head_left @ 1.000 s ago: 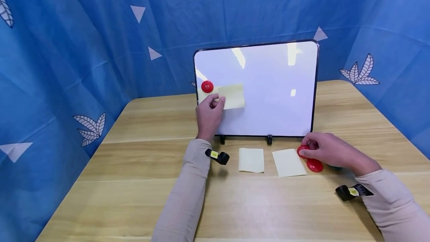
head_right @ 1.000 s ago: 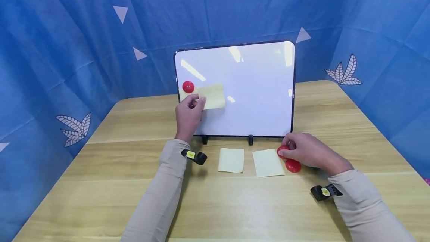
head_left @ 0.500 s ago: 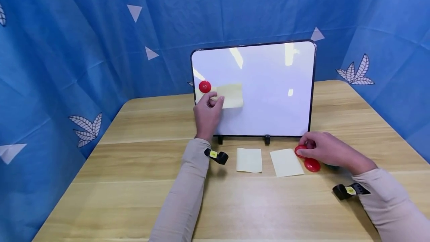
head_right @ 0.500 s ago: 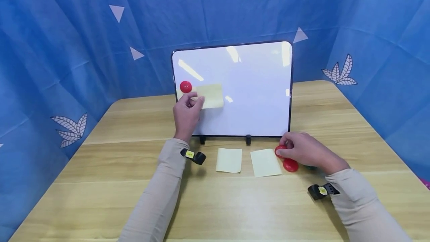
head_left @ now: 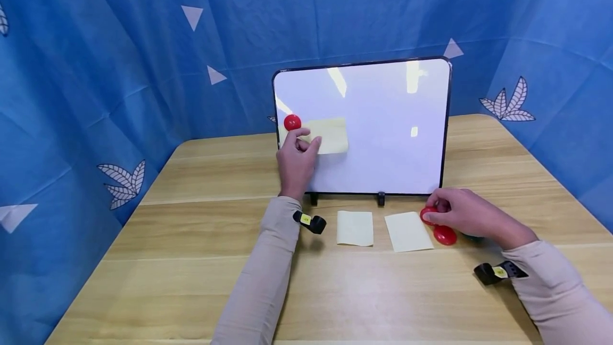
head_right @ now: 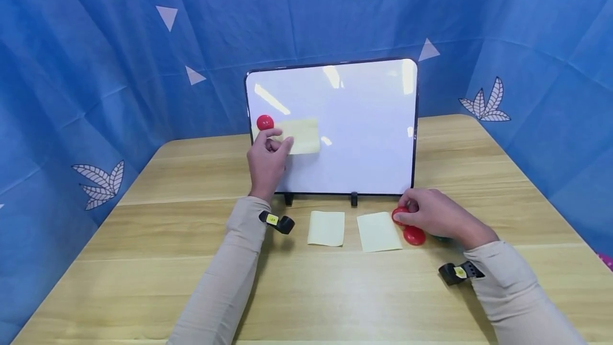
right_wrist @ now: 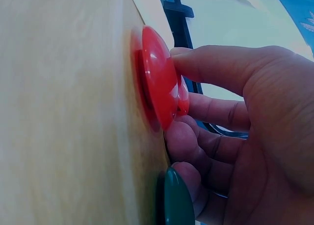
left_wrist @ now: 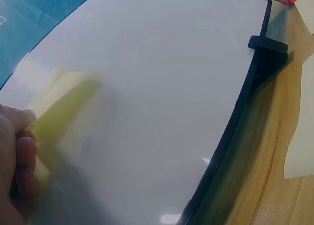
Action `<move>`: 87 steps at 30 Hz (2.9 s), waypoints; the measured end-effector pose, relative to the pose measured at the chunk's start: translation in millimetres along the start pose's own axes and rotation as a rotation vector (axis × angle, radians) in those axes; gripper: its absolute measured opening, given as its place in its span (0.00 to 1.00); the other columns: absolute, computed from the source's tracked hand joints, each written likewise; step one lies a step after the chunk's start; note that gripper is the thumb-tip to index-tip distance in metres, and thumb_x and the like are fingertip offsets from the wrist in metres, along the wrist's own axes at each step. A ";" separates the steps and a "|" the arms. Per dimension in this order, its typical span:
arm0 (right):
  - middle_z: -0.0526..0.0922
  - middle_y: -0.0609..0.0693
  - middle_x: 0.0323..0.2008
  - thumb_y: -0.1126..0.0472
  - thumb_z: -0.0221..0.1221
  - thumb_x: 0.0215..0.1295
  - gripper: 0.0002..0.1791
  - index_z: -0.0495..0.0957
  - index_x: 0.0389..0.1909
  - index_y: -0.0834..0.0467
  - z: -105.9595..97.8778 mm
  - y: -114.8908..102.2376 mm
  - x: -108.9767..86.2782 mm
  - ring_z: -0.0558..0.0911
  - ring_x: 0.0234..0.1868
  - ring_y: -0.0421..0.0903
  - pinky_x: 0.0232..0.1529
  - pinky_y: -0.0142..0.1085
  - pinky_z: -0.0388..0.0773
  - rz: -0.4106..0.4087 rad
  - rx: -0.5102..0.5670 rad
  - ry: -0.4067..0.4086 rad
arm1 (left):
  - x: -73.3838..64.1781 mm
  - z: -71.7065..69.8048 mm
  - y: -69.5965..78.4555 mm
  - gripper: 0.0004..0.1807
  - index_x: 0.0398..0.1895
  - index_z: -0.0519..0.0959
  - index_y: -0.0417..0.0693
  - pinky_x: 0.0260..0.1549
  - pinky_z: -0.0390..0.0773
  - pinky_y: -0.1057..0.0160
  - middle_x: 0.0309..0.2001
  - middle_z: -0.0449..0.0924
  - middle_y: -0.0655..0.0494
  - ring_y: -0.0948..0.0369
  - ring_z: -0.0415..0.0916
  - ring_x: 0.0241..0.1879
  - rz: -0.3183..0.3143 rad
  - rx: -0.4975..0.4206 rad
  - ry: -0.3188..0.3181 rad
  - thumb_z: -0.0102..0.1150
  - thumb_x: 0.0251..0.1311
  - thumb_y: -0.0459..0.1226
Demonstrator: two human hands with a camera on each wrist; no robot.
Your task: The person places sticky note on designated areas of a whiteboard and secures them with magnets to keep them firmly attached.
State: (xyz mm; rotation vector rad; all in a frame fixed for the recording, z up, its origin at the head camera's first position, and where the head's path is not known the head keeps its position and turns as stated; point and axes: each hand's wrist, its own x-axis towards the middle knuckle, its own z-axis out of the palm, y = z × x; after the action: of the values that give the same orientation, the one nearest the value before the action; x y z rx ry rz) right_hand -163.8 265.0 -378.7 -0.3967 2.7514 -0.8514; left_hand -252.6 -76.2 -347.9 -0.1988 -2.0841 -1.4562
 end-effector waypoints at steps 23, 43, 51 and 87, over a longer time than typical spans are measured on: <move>0.77 0.48 0.32 0.50 0.69 0.62 0.17 0.80 0.44 0.56 -1.1 0.1 2.1 0.74 0.35 0.47 0.30 0.37 0.75 -0.012 -0.007 0.016 | -2.2 5.7 -0.1 0.10 0.42 0.86 0.44 0.21 0.77 0.64 0.25 0.81 0.55 0.63 0.76 0.16 0.088 0.031 0.000 0.65 0.66 0.42; 0.77 0.49 0.33 0.50 0.69 0.62 0.17 0.80 0.44 0.57 -0.3 -2.8 4.2 0.75 0.35 0.47 0.30 0.37 0.76 -0.004 -0.013 0.003 | -11.2 8.6 -1.8 0.09 0.44 0.85 0.42 0.38 0.76 0.64 0.33 0.81 0.53 0.60 0.76 0.34 0.154 0.241 0.059 0.61 0.66 0.37; 0.76 0.49 0.31 0.51 0.69 0.63 0.16 0.80 0.43 0.57 -1.2 -3.6 3.2 0.74 0.34 0.47 0.29 0.37 0.74 -0.010 -0.024 0.015 | -9.1 6.7 -3.8 0.10 0.44 0.84 0.45 0.35 0.75 0.62 0.30 0.81 0.55 0.61 0.76 0.31 0.140 0.264 0.058 0.63 0.67 0.41; 0.78 0.49 0.32 0.57 0.67 0.66 0.09 0.79 0.39 0.56 0.6 -13.8 -3.6 0.74 0.34 0.48 0.31 0.33 0.74 -0.099 0.061 0.190 | -6.9 4.6 -3.2 0.11 0.44 0.83 0.51 0.25 0.68 0.61 0.23 0.77 0.59 0.61 0.72 0.23 0.089 0.327 -0.006 0.61 0.69 0.47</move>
State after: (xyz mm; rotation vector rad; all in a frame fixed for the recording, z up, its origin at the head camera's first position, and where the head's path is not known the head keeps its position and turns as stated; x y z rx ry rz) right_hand -157.7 254.9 -370.7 -0.4667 2.8896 -1.0453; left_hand -250.1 -71.9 -355.3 -0.1637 -2.2516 -1.0452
